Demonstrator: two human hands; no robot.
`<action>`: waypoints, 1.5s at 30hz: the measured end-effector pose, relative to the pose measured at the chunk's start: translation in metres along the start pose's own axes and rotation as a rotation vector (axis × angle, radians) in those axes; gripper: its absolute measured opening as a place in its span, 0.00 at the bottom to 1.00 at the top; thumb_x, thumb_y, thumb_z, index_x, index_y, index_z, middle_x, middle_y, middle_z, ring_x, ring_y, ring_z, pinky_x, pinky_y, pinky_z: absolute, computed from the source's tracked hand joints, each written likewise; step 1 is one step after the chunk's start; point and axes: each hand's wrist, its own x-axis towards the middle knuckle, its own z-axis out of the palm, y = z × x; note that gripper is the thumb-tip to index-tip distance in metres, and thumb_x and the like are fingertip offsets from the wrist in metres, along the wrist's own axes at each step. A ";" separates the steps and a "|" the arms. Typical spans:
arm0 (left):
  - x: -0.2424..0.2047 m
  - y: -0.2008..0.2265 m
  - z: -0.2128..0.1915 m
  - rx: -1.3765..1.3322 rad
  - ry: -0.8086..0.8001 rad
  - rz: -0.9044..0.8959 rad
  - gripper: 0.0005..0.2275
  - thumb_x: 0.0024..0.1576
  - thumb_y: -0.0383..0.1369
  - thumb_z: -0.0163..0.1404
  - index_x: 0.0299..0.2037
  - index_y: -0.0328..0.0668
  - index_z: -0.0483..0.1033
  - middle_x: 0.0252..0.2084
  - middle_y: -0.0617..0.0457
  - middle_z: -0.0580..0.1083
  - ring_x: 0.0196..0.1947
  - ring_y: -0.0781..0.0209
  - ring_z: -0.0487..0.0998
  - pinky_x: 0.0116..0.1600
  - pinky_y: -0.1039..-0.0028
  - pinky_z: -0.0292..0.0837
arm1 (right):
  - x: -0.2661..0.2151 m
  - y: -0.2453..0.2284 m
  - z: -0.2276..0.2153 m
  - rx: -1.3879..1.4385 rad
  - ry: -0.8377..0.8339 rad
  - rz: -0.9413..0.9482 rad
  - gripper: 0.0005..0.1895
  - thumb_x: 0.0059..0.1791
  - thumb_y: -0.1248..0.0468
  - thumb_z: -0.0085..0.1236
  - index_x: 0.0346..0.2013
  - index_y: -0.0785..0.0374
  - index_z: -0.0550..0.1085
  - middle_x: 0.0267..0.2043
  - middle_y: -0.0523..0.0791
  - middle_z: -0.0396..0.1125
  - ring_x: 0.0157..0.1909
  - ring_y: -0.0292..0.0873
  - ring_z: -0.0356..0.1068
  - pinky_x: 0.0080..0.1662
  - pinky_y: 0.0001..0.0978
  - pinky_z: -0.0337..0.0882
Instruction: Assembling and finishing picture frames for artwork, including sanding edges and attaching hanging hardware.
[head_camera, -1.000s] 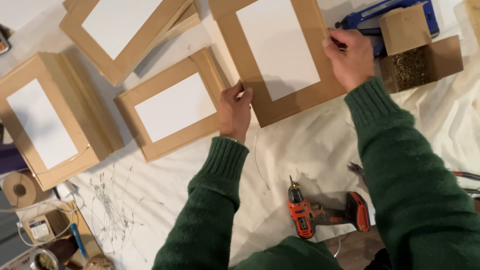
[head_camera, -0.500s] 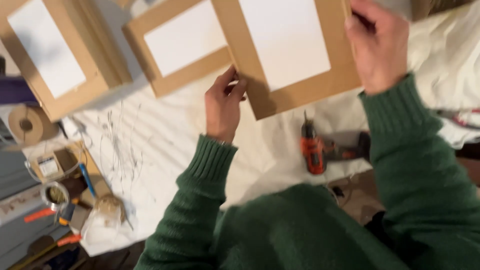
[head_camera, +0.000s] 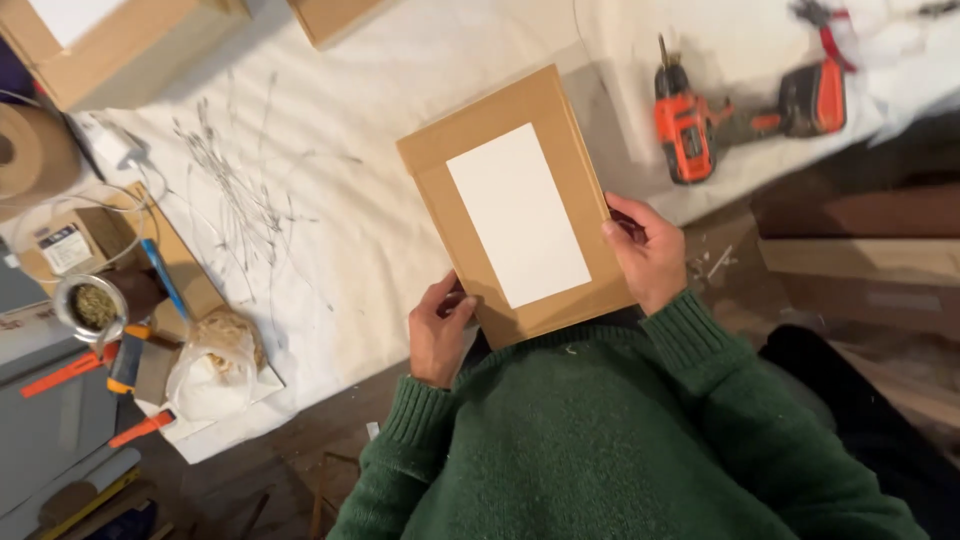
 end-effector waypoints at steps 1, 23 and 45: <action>0.002 -0.005 -0.002 -0.018 -0.034 0.041 0.22 0.57 0.23 0.52 0.64 0.33 0.71 0.48 0.43 0.79 0.45 0.58 0.80 0.50 0.67 0.82 | -0.011 0.001 0.000 -0.018 0.013 0.026 0.22 0.53 0.73 0.57 0.63 0.71 0.71 0.51 0.44 0.73 0.48 0.34 0.70 0.51 0.26 0.72; 0.099 0.067 -0.028 0.781 -0.349 0.699 0.14 0.55 0.23 0.51 0.51 0.36 0.80 0.55 0.44 0.74 0.48 0.51 0.78 0.52 0.68 0.74 | -0.114 0.084 0.040 0.393 -0.024 0.444 0.20 0.48 0.70 0.61 0.54 0.68 0.70 0.45 0.48 0.74 0.43 0.40 0.75 0.44 0.33 0.77; 0.116 0.053 -0.026 0.691 -0.168 0.173 0.06 0.52 0.25 0.59 0.39 0.32 0.82 0.50 0.52 0.70 0.42 0.61 0.77 0.47 0.74 0.75 | 0.057 0.049 -0.262 -0.145 0.342 0.234 0.10 0.55 0.67 0.58 0.48 0.70 0.76 0.38 0.46 0.74 0.38 0.35 0.73 0.41 0.26 0.73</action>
